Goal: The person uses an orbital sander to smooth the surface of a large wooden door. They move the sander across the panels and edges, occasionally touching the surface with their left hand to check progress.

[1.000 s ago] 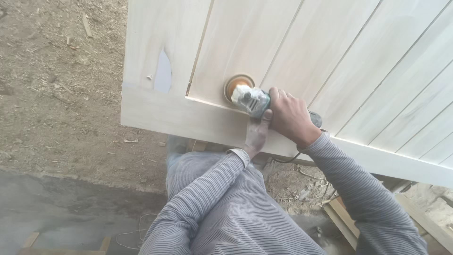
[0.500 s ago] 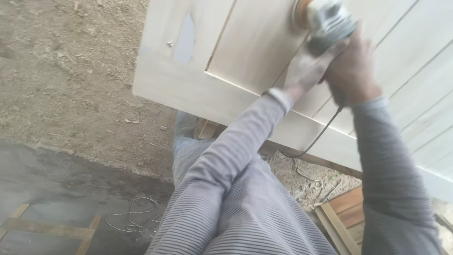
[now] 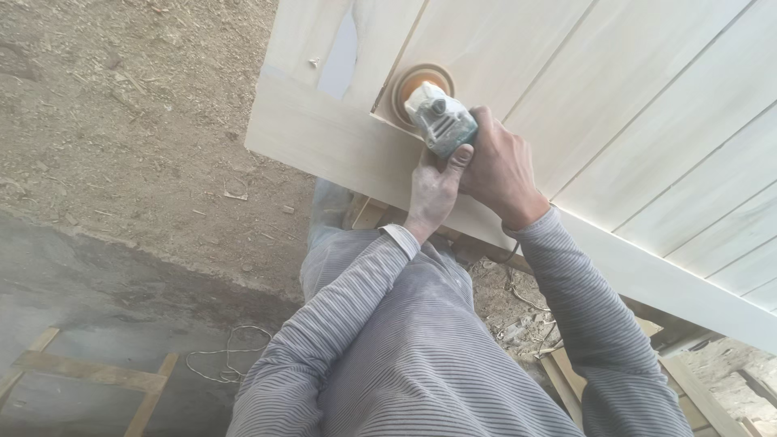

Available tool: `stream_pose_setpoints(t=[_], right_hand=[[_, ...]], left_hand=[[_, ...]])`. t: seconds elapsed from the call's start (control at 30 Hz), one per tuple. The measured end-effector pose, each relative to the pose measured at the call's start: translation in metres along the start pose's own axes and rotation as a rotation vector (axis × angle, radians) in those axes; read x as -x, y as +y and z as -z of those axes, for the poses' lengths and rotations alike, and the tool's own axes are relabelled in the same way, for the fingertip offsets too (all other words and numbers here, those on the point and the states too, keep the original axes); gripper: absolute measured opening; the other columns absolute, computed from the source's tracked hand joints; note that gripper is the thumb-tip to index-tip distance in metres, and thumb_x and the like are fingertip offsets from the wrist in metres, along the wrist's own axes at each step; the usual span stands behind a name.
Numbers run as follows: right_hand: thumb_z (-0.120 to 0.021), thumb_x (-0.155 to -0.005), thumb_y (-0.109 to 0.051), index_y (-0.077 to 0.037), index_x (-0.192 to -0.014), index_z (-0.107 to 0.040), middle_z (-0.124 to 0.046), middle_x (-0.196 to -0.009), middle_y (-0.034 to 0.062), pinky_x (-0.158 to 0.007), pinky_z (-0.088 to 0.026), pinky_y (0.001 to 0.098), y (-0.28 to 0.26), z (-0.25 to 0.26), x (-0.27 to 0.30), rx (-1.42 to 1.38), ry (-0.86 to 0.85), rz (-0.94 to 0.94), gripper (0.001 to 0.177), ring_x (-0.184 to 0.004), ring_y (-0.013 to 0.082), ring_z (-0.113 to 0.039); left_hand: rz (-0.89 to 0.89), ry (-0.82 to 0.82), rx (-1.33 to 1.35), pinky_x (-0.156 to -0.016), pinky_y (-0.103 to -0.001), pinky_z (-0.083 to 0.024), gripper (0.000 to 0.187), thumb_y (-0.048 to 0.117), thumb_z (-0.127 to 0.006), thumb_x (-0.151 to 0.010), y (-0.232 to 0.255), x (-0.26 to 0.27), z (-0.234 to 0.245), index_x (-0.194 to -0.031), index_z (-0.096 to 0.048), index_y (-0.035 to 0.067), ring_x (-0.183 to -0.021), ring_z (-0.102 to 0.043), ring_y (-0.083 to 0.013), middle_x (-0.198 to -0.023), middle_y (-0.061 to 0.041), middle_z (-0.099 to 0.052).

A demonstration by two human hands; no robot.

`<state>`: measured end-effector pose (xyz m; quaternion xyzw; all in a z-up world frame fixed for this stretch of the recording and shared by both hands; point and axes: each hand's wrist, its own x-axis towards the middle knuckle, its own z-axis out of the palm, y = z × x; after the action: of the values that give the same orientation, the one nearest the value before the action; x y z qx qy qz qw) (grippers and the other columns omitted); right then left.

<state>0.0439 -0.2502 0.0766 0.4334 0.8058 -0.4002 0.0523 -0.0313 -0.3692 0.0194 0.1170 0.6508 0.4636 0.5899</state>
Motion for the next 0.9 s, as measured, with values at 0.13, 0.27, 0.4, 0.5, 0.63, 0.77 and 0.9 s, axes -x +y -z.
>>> stream_pose_setpoints(t=[0.13, 0.27, 0.4, 0.5, 0.63, 0.77, 0.9], right_hand=[[-0.090, -0.074, -0.029, 0.001, -0.117, -0.052, -0.069, -0.092, 0.0193, -0.060, -0.054, 0.0447, 0.000, -0.001, 0.006, 0.034, 0.010, 0.023, 0.065, -0.072, 0.0349, -0.071], [-0.088, -0.078, -0.026, -0.002, -0.115, -0.054, -0.070, -0.092, 0.0172, -0.061, -0.053, 0.0451, 0.019, -0.002, 0.024, 0.054, 0.013, -0.007, 0.056, -0.075, 0.0334, -0.072], [-0.086, -0.079, -0.026, 0.000, -0.116, -0.053, -0.070, -0.089, 0.0163, -0.061, -0.054, 0.0440, 0.048, 0.002, 0.063, 0.046, 0.007, -0.141, 0.056, -0.072, 0.0316, -0.072], [-0.087, -0.081, -0.025, 0.000, -0.118, -0.054, -0.071, -0.091, 0.0170, -0.064, -0.055, 0.0434, 0.058, 0.005, 0.078, 0.055, 0.060, -0.134, 0.055, -0.075, 0.0321, -0.073], [-0.087, -0.081, -0.025, 0.001, -0.119, -0.053, -0.071, -0.092, 0.0173, -0.063, -0.057, 0.0418, 0.053, 0.002, 0.071, 0.014, 0.056, -0.123, 0.057, -0.075, 0.0302, -0.073], [-0.088, -0.081, -0.025, 0.000, -0.114, -0.055, -0.070, -0.090, 0.0164, -0.061, -0.056, 0.0435, 0.033, -0.007, 0.039, -0.016, 0.026, -0.071, 0.053, -0.074, 0.0300, -0.073], [-0.085, -0.079, -0.020, 0.002, -0.116, -0.054, -0.068, -0.088, 0.0177, -0.061, -0.057, 0.0428, 0.013, -0.016, 0.011, 0.003, -0.008, -0.030, 0.053, -0.073, 0.0302, -0.070]], left_hand=[[0.023, -0.017, 0.061, -0.102, -0.039, -0.057, 0.083, 0.063, -0.058, -0.097, -0.003, 0.008, -0.001, -0.149, -0.042, 0.001, -0.122, -0.067, -0.0318, -0.132, -0.020, -0.066], [0.038, -0.061, -0.066, -0.099, -0.039, -0.059, 0.086, 0.067, -0.051, -0.096, -0.014, 0.013, -0.018, -0.152, -0.037, 0.003, -0.119, -0.068, -0.0310, -0.130, -0.020, -0.065], [0.086, -0.139, -0.087, -0.097, -0.040, -0.059, 0.090, 0.070, -0.052, -0.093, -0.029, 0.029, -0.052, -0.151, -0.037, 0.003, -0.117, -0.069, -0.0326, -0.128, -0.021, -0.066], [0.109, -0.171, -0.103, -0.098, -0.040, -0.057, 0.093, 0.070, -0.054, -0.091, -0.035, 0.035, -0.068, -0.152, -0.033, 0.003, -0.118, -0.068, -0.0339, -0.128, -0.022, -0.066], [0.105, -0.175, -0.079, -0.101, -0.039, -0.057, 0.092, 0.071, -0.054, -0.092, -0.037, 0.031, -0.059, -0.151, -0.036, 0.002, -0.121, -0.067, -0.0335, -0.133, -0.022, -0.063], [0.075, -0.098, -0.108, -0.100, -0.038, -0.056, 0.090, 0.070, -0.054, -0.093, -0.031, 0.016, -0.023, -0.149, -0.043, 0.000, -0.120, -0.067, -0.0313, -0.133, -0.021, -0.064], [0.021, -0.051, 0.031, -0.109, -0.038, -0.049, 0.085, 0.064, -0.056, -0.098, -0.025, 0.006, 0.008, -0.149, -0.043, -0.002, -0.130, -0.058, -0.0313, -0.141, -0.021, -0.057]])
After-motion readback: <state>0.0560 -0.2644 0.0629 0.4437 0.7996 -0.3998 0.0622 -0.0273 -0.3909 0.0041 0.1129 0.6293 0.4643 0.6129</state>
